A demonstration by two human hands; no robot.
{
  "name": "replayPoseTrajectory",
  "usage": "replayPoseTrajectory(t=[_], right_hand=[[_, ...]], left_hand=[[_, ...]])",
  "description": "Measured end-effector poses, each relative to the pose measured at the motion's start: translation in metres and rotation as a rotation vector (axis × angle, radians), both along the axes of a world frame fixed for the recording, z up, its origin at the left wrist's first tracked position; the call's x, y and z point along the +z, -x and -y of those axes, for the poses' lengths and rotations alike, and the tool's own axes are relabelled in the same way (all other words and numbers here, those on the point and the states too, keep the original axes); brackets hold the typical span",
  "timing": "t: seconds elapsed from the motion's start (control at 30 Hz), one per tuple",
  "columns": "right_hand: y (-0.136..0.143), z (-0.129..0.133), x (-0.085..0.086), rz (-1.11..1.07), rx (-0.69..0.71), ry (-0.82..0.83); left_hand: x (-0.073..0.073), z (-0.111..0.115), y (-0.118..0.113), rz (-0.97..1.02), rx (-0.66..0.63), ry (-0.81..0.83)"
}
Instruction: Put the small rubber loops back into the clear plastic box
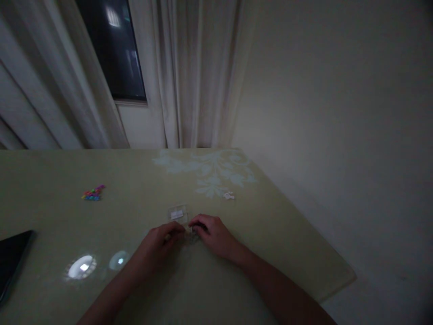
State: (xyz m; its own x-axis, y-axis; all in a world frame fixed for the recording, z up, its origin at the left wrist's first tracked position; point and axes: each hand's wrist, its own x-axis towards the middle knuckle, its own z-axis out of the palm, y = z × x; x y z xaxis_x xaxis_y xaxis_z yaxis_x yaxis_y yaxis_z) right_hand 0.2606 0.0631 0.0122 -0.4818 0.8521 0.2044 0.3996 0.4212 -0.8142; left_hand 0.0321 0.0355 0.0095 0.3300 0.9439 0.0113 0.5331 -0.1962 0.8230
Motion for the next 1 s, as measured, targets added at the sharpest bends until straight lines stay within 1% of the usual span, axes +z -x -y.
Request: replayPoseTrajectory(t=[0.13, 0.2, 0.27, 0.33, 0.4, 0.5, 0.57, 0.67, 0.73, 0.87, 1.0], right_hand=[[-0.003, -0.001, 0.002, -0.007, 0.047, 0.020], [-0.006, -0.002, 0.003, 0.014, 0.073, 0.034], [-0.009, -0.002, 0.004, 0.087, 0.081, -0.008], [-0.011, -0.002, 0.007, 0.199, 0.090, -0.106], [-0.013, -0.001, 0.009, 0.294, 0.125, -0.187], [-0.011, 0.002, 0.009, 0.356, 0.190, -0.214], [-0.008, 0.004, 0.008, 0.363, 0.197, -0.217], [-0.002, 0.007, 0.004, 0.363, 0.176, -0.213], [0.002, 0.008, 0.001, 0.399, 0.155, -0.232], [0.008, 0.010, -0.004, 0.500, 0.106, -0.298], [0.012, 0.010, -0.011, 0.545, 0.063, -0.347]], left_hand=[[0.012, -0.002, 0.013, 0.022, -0.051, 0.072], [0.016, -0.002, 0.017, -0.006, -0.032, 0.086], [0.016, -0.001, 0.018, -0.045, 0.019, 0.076], [0.012, 0.001, 0.017, -0.085, 0.047, 0.046], [0.008, 0.003, 0.013, -0.116, 0.024, -0.001], [-0.001, 0.005, 0.004, -0.141, -0.033, -0.090], [-0.009, 0.005, -0.002, -0.148, -0.044, -0.135], [-0.019, 0.002, -0.009, -0.187, -0.019, -0.170], [-0.023, 0.001, -0.012, -0.227, 0.008, -0.195], [-0.025, 0.001, -0.019, -0.288, 0.047, -0.230], [-0.028, 0.002, -0.022, -0.339, 0.062, -0.257]])
